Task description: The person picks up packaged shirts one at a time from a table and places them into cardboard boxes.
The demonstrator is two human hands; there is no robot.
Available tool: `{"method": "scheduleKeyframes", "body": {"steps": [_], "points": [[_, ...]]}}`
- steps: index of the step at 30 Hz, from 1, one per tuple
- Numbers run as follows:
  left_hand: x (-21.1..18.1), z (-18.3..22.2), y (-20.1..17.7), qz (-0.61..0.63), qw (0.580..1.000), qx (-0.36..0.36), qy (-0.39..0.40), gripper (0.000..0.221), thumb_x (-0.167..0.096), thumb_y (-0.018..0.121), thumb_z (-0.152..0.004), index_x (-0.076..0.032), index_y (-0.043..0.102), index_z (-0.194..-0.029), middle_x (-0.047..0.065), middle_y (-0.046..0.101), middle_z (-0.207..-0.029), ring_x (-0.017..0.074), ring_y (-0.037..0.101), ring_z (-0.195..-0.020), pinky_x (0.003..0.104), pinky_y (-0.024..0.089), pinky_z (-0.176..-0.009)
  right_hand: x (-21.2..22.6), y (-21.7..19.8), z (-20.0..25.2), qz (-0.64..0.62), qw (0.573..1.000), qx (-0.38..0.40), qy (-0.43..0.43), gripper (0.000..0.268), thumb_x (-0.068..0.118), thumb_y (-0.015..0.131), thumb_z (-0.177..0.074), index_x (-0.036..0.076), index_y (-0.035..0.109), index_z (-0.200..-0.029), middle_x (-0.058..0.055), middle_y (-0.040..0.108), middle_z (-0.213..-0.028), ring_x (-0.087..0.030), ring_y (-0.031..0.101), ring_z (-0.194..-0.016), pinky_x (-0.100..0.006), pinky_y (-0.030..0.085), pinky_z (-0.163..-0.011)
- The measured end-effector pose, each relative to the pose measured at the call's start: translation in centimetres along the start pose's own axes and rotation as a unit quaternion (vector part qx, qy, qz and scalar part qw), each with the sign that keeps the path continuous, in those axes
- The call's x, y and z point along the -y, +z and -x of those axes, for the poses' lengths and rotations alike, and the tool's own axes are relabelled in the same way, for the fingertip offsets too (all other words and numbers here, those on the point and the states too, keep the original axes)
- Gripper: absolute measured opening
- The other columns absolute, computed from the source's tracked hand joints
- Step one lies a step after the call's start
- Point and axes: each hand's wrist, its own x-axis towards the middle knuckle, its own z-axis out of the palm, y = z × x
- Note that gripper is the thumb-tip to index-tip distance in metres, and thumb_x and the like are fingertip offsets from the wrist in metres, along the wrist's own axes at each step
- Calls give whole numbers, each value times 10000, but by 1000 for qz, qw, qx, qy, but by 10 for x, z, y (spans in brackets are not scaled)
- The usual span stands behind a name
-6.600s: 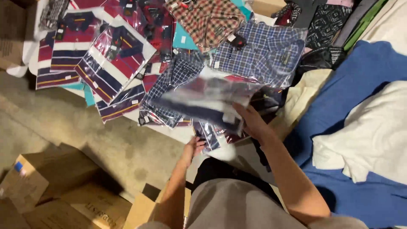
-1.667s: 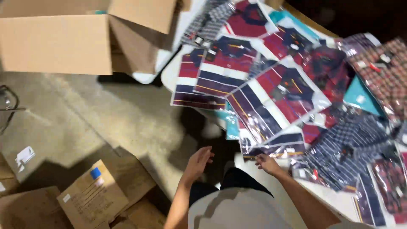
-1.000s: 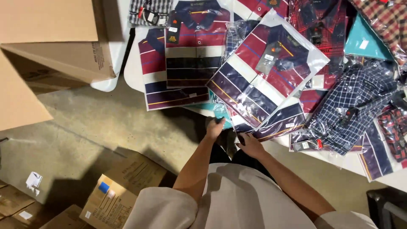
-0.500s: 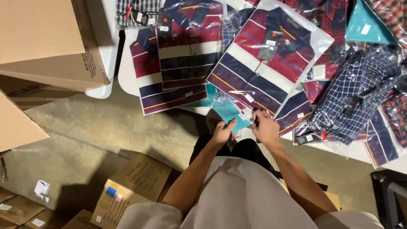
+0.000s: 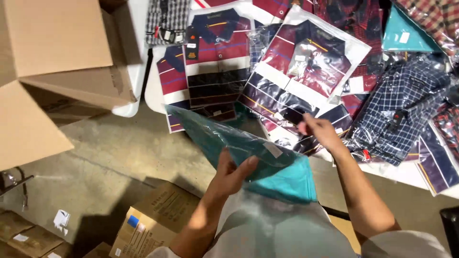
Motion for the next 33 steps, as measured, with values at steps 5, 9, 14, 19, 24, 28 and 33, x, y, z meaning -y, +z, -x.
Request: {"method": "scheduleKeyframes", "body": {"steps": [5, 9, 14, 19, 24, 28, 33], "points": [[-89, -13, 78, -106, 967, 46, 228, 118, -139, 683, -960, -37, 646, -913, 88, 622, -787, 214, 559, -707, 336, 530, -687, -7, -30, 52, -28, 992, -93, 82, 718, 689, 447, -1116, 103, 731, -813, -164, 730, -860, -320, 674, -889, -452, 480, -954], [-68, 15, 91, -311, 909, 117, 250, 294, -299, 562, -1063, -52, 663, -1186, 171, 695, -1205, 421, 690, -1149, 461, 529, -1070, -70, -51, 63, -403, 870, 281, -50, 1099, 934, 253, -959, -36, 766, -888, -263, 799, -786, -318, 801, -679, -447, 645, -729], [14, 37, 130, -480, 840, 96, 235, 367, -402, 555, -1064, -82, 711, -977, 123, 685, -861, 413, 690, -944, 456, 503, -810, -15, -52, 50, -546, 791, 277, 4, 762, 506, 653, -899, -21, 552, -1439, -231, 670, -1315, -364, 680, -1121, -506, 552, -967], [-10, 30, 132, -378, 897, 226, 21, 218, -199, 518, -996, -143, 415, -813, 12, 412, -754, 241, 420, -749, 416, 369, -796, 53, -47, 48, -421, 898, 124, -17, 548, 3, 726, -844, 0, 602, -1378, -209, 731, -1232, -319, 738, -1001, -487, 646, -849], [39, 44, 59, -57, 988, 95, -109, 246, -187, 587, -1101, -23, 717, -1230, 121, 740, -1220, 208, 733, -1050, 343, 586, -979, 96, -35, 54, -297, 935, 114, -157, 720, 58, 733, -848, 77, 487, -1524, -123, 680, -1334, -231, 685, -1131, -383, 592, -1002], [-12, 15, -13, -349, 884, -262, 167, 239, -242, 646, -1045, -98, 644, -1236, 112, 668, -1198, 285, 640, -1147, 401, 493, -974, 93, -24, 29, -302, 920, 152, -199, 830, 44, 695, -841, 87, 387, -1611, -143, 620, -1424, -275, 647, -1201, -441, 561, -1045], [-31, -2, -76, -9, 975, -216, -49, 585, -406, 790, -856, -32, 700, -1296, 111, 763, -1225, 200, 728, -1099, 356, 616, -913, 101, -19, 20, -212, 934, 108, -265, 884, 48, 649, -841, 34, 310, -1656, -110, 540, -1496, -215, 561, -1280, -361, 451, -1169]]}}
